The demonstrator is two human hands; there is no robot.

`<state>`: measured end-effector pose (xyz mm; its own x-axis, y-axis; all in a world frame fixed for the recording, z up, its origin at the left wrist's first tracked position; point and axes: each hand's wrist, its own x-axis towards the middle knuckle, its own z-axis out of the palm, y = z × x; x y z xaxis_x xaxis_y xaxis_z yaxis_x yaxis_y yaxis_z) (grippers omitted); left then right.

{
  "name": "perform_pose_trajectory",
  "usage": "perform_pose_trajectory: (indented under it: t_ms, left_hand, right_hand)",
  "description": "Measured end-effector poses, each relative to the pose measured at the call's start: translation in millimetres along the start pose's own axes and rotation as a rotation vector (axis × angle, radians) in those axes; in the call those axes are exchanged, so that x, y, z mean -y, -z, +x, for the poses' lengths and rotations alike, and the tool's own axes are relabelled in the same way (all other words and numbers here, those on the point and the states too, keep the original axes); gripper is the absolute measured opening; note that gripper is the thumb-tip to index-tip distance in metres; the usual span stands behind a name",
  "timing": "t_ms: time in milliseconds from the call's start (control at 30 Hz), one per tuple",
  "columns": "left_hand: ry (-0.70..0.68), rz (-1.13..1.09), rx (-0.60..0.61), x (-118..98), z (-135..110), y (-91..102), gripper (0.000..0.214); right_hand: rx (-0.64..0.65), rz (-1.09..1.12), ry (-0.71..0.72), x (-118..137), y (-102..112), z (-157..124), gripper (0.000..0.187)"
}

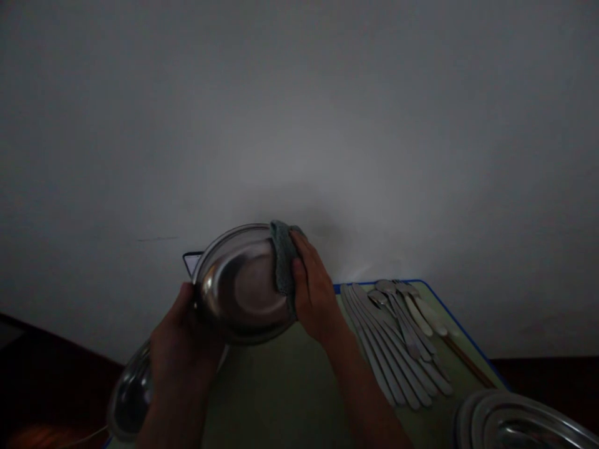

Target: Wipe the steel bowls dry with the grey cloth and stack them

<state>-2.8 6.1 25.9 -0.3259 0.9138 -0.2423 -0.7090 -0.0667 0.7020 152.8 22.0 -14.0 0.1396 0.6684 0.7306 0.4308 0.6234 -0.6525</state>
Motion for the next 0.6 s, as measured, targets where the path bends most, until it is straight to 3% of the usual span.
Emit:
perform_pose_trajectory:
  t_ms: [133,333,467,600]
  left_hand:
    - [-0.009,-0.143,0.028,5.1,2.8,-0.7,0.034]
    - [-0.079,-0.13,0.245,9.7,-3.3,-2.2,0.043]
    - [-0.131,0.05,0.329,12.4,-12.7,-1.8,0.04]
    - [-0.179,0.219,0.306,20.1,-13.1,7.6,0.033]
  right_hand:
    - [0.018,-0.009,0.045,-1.3,-18.0,-9.9,0.05]
    - [-0.017,-0.236,0.215,6.9,-45.4,-28.3,0.061]
    - [0.004,-0.307,0.298,19.0,-44.0,-28.5,0.062]
    - [-0.04,-0.359,0.326,35.1,-34.5,-25.2,0.063]
